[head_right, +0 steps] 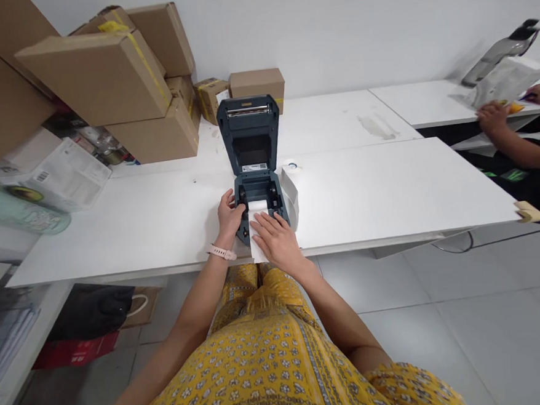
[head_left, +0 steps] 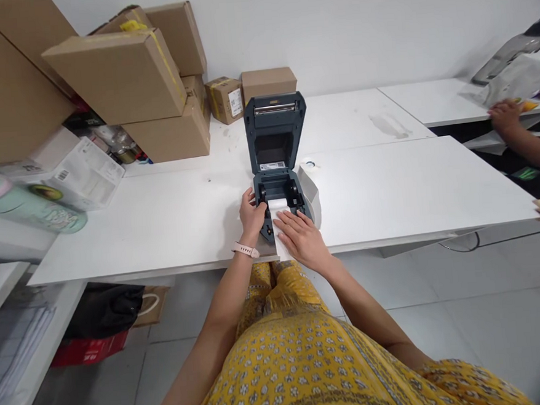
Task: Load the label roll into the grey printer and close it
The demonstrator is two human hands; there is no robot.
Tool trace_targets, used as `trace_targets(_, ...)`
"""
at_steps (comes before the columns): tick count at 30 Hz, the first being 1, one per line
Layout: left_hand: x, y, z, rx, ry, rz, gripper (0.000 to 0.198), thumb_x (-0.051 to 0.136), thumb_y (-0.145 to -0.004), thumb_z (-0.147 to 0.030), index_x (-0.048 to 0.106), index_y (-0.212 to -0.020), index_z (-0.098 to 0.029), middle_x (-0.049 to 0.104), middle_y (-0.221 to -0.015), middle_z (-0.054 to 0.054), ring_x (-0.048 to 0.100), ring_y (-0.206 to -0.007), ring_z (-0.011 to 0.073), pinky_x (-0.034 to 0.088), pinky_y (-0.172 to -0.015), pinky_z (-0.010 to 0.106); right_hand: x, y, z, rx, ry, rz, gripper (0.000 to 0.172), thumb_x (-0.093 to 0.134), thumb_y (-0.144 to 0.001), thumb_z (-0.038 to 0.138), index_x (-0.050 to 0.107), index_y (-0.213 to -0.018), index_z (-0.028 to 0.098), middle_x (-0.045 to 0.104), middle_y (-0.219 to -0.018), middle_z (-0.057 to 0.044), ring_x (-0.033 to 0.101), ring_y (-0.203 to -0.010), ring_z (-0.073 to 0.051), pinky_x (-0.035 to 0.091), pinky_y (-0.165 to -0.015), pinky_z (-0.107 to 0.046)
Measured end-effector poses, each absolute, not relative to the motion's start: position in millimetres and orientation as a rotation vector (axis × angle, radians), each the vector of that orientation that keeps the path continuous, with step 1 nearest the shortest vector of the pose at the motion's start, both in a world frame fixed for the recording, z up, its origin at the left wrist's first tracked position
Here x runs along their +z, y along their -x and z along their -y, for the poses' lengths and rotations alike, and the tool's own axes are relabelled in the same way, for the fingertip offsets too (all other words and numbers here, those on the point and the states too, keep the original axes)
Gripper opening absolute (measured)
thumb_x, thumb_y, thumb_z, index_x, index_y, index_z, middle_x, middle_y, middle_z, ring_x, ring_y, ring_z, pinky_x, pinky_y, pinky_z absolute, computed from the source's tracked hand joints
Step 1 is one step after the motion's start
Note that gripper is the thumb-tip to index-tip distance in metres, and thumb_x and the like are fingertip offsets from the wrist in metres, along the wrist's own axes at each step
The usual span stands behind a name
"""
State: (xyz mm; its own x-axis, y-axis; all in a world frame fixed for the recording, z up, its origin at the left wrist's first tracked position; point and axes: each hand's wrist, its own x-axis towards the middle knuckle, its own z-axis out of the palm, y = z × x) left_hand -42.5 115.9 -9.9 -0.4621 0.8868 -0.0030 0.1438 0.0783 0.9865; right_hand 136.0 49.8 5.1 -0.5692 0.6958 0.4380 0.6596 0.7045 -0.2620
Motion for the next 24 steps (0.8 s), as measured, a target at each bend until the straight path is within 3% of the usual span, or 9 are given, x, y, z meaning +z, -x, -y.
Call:
trace_targets(13, 1.1, 40.4, -115.4, 1.371, -0.969, -1.679, 0.068, 0.071, -0.078, -0.016, 0.054, -0.144, -0.018, 0.066, -0.14, 0.015, 0.067, -0.122, 0.0251, 0.052, -0.107, 0.038, 4.4, -142.5, -46.6, 0.228, 1.012, 2.355, 0.037, 0.048, -0.109, 0.032, 0.068, -0.138, 0.023, 0.062, -0.153, -0.009, 0.056, -0.146, -0.027, 0.041, -0.124, -0.055)
trace_targets(19, -0.3, 30.2, -76.8, 1.358, -1.078, -1.615, 0.081, 0.08, -0.082, -0.037, 0.044, -0.152, -0.021, 0.06, -0.15, 0.015, 0.06, -0.137, 0.0281, 0.046, -0.117, 0.042, 4.1, -149.3, -31.7, 0.289, 0.999, 2.333, 0.039, 0.05, -0.107, 0.032, 0.064, -0.143, 0.028, 0.06, -0.155, -0.008, 0.054, -0.148, -0.027, 0.037, -0.126, -0.061)
trace_targets(24, -8.3, 18.3, -33.0, 1.38, -1.066, -1.485, 0.09, 0.081, -0.082, -0.047, 0.037, -0.158, -0.026, 0.053, -0.159, 0.013, 0.053, -0.146, 0.0298, 0.043, -0.122, 0.045, 26.2, -169.7, -47.1, 0.375, 0.964, 2.129, 0.033, 0.047, -0.109, 0.036, 0.07, -0.131, 0.032, 0.073, -0.139, -0.005, 0.066, -0.135, -0.025, 0.04, -0.124, -0.059)
